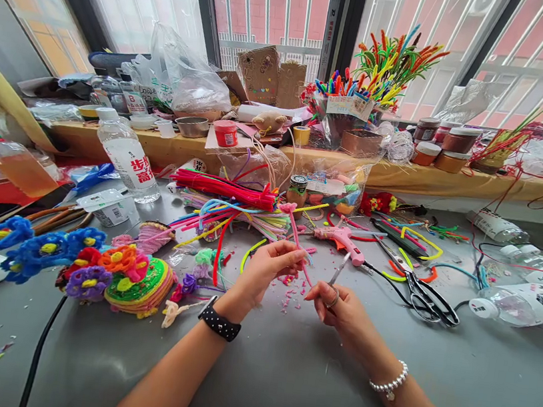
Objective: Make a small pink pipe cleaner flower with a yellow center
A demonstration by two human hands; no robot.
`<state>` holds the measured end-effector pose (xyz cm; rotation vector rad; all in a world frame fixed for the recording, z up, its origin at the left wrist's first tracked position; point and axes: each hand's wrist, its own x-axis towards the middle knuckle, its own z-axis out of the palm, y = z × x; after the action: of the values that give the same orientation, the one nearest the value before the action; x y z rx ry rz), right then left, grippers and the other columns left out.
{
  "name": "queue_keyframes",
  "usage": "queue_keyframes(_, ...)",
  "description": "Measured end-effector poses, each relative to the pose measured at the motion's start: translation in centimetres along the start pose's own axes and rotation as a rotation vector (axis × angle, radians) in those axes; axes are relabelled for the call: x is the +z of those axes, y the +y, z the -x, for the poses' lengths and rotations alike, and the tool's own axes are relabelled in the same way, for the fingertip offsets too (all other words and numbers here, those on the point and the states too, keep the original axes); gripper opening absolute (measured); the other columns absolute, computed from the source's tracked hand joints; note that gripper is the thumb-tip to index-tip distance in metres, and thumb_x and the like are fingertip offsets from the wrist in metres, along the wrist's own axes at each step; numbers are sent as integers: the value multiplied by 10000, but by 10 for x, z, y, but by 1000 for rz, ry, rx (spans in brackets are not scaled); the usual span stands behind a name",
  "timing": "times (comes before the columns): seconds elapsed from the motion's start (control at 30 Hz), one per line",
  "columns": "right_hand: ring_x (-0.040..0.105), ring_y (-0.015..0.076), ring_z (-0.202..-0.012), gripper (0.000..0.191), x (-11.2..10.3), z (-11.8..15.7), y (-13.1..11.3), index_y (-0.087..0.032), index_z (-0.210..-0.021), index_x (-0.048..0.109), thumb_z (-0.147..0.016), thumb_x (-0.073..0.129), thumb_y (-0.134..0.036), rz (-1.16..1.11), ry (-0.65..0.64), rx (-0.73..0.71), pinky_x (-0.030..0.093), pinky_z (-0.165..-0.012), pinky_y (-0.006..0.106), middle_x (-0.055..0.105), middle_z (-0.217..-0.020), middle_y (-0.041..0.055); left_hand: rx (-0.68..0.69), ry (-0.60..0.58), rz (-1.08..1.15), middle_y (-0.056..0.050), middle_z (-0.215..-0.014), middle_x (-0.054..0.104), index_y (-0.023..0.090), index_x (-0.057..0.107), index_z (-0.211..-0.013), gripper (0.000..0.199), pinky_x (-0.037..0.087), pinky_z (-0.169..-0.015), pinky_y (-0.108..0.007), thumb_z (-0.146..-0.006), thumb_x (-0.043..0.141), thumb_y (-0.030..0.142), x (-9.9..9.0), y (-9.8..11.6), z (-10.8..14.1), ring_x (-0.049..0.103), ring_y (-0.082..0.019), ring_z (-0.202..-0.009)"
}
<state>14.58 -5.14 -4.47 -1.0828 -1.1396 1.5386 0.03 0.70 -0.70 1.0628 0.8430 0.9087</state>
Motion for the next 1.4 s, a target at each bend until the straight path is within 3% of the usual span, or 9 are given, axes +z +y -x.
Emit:
queue_keyframes(0.13, 273, 57, -422, 626, 1, 0, 4, -112, -695, 605, -718, 336, -677, 262, -158, -77, 203, -418, 209, 470, -507, -10, 49, 27, -37, 33, -592, 528, 132, 586, -666, 189, 383, -570, -181, -607, 670, 291, -4, 4, -1, 469, -47, -547)
queue_keyframes(0.37, 432, 109, -547, 762, 1, 7, -4, -125, -840, 592, -703, 151, -731, 521, -411, -141, 344, -519, 224, 580, -666, 45, 69, 31, -67, 35, -625, 515, 145, 577, -659, 177, 377, -585, -190, -614, 660, 295, -3, 2, -2, 449, -49, -561)
queue_keyframes(0.6, 529, 146, -628, 767, 0, 10, -6, -114, -795, 607, -680, 181, -741, 629, -475, -104, 382, -543, 222, 596, -679, 59, 43, 27, -77, 46, -571, 474, 141, 556, -608, 192, 339, -534, -179, -604, 663, 302, -1, 6, 1, 407, -45, -530)
queue_keyframes(1.1, 474, 105, -534, 779, 2, 10, -7, -108, -718, 602, -652, 180, -760, 644, -567, -136, 357, -494, 195, 538, -604, 25, -10, -52, -60, 51, -586, 459, 141, 559, -648, 208, 309, -506, -159, -616, 655, 322, 0, 1, 0, 387, -27, -496)
queue_keyframes(1.4, 461, 101, -519, 769, 1, 10, -6, -110, -715, 604, -664, 186, -754, 639, -570, -142, 347, -487, 196, 523, -586, 17, -25, -32, -73, 54, -571, 460, 151, 568, -621, 232, 298, -495, -184, -578, 669, 355, 1, 3, 1, 370, -36, -480)
